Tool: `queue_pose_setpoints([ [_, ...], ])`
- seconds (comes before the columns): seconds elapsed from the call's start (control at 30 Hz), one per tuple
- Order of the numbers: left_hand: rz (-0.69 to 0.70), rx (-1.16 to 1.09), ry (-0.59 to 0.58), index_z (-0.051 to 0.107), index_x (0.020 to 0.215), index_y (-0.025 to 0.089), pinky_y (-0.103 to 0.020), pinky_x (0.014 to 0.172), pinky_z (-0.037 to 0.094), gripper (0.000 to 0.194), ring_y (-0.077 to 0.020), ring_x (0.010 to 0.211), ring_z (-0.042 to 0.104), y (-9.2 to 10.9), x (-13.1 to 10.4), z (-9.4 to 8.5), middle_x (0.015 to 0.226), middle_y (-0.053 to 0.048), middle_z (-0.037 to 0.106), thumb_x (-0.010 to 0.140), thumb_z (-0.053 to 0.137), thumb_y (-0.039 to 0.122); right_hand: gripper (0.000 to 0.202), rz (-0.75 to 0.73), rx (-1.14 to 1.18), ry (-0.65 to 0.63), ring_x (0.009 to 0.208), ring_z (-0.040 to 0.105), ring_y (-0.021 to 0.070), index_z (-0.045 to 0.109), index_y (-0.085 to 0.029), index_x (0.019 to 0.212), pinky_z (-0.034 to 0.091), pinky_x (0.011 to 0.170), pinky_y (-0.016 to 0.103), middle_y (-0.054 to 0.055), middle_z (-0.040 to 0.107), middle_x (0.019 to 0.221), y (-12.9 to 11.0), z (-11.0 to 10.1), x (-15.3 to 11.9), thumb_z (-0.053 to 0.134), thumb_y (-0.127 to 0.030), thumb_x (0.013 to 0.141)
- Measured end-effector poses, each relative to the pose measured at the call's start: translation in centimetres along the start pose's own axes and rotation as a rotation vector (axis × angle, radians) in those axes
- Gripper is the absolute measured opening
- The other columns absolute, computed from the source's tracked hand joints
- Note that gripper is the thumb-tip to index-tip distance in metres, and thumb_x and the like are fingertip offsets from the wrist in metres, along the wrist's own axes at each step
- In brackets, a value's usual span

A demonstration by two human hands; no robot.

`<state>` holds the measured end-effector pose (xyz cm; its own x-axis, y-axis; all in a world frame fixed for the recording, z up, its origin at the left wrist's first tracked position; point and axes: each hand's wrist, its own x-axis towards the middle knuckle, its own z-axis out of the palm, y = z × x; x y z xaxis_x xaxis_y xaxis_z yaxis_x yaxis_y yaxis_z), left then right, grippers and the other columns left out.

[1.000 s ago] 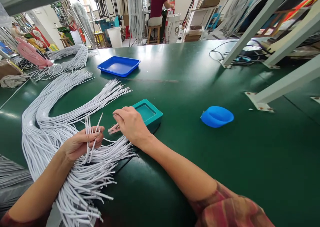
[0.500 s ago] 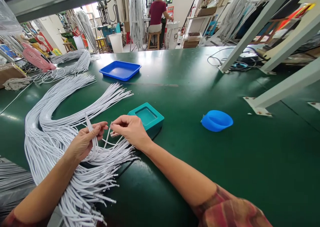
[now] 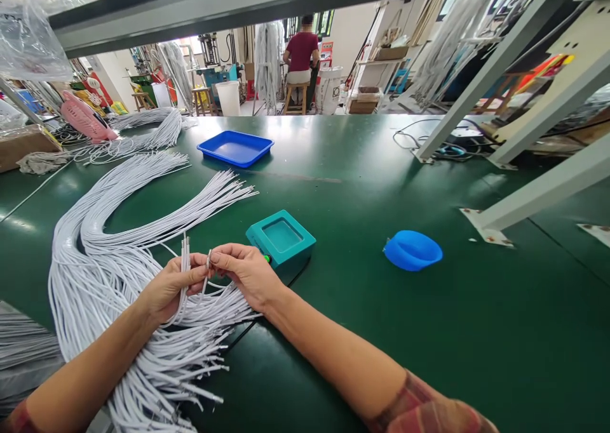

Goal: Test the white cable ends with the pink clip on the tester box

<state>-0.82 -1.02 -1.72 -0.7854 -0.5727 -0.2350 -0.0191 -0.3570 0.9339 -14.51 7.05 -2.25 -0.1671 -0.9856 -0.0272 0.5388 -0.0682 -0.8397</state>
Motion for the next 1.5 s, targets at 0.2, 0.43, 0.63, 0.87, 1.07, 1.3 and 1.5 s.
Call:
queue_pose_setpoints([
  [0.2,-0.103,-0.086,-0.053,0.063,0.068,0.01,-0.015,0.038,0.019,0.014,-0.0004,0.043,0.029,0.3,0.0,-0.4,0.063,-0.001,0.052,0.068,0.068,0.023,0.039,-0.023,-0.153,-0.073,0.063,0.051,0.0081,0.06,-0.019,0.102,0.041,0.062,0.023,-0.003,0.055,0.069,-0.7,-0.6,0.2,0.071,-0.025,0.065],
  [0.43,-0.207,-0.126,-0.18,0.062,0.073,0.009,-0.015,0.038,0.017,0.013,0.0003,0.042,0.03,0.1,0.0,-0.9,0.064,-0.002,0.053,0.069,0.067,0.019,0.008,-0.165,-0.406,-0.143,0.068,0.054,0.011,0.069,-0.015,0.071,0.043,0.066,0.026,0.001,0.06,0.072,-1.7,-0.8,0.1,0.069,-0.02,0.065],
  [0.63,-0.112,-0.134,-0.143,0.062,0.076,0.01,-0.015,0.04,0.019,0.014,-0.0002,0.044,0.032,-0.3,0.0,-0.8,0.066,-0.002,0.054,0.069,0.068,0.02,0.017,0.041,-0.025,0.183,0.053,0.05,0.0082,0.067,-0.013,0.062,0.039,0.056,0.024,0.001,0.061,0.056,0.8,0.3,0.0,0.077,-0.023,0.053],
  [0.87,0.074,-0.012,-0.05,0.058,0.069,0.012,-0.017,0.041,0.02,0.015,-0.0013,0.043,0.034,-0.5,-0.2,-0.4,0.061,0.001,0.053,0.071,0.066,0.024,0.021,-0.055,-0.081,0.125,0.059,0.051,0.0104,0.068,-0.012,0.073,0.04,0.06,0.025,0.003,0.062,0.061,0.7,1.1,-0.3,0.069,-0.031,0.064],
  [1.07,0.209,0.156,0.098,0.057,0.069,0.013,-0.017,0.04,0.019,0.015,-0.002,0.041,0.031,-0.9,-0.4,0.1,0.049,0.005,0.047,0.069,0.068,0.023,0.016,-0.435,-0.764,0.28,0.066,0.055,0.0154,0.067,-0.015,0.068,0.043,0.064,0.029,0.005,0.064,0.067,0.9,0.6,-0.7,0.058,-0.026,0.075],
  [1.3,0.119,0.041,0.06,0.057,0.096,0.017,-0.017,0.041,0.023,0.028,-0.0024,0.044,0.038,-0.6,-0.1,-0.2,0.066,0.0,0.057,0.07,0.067,0.024,0.019,-0.6,-1.206,0.027,0.068,0.054,0.0135,0.068,-0.018,0.073,0.043,0.063,0.026,0.003,0.065,0.071,-1.2,-0.7,-0.3,0.051,-0.024,0.082],
  [1.5,0.178,0.106,0.036,0.056,0.103,0.017,-0.017,0.042,0.025,0.034,-0.0032,0.045,0.039,-0.7,-0.1,-0.1,0.068,0.0,0.057,0.072,0.065,0.023,0.01,-0.371,-1.032,0.132,0.063,0.055,0.0117,0.065,-0.016,0.07,0.043,0.056,0.021,0.001,0.064,0.069,-1.2,-0.2,-0.2,0.057,-0.019,0.076],
])
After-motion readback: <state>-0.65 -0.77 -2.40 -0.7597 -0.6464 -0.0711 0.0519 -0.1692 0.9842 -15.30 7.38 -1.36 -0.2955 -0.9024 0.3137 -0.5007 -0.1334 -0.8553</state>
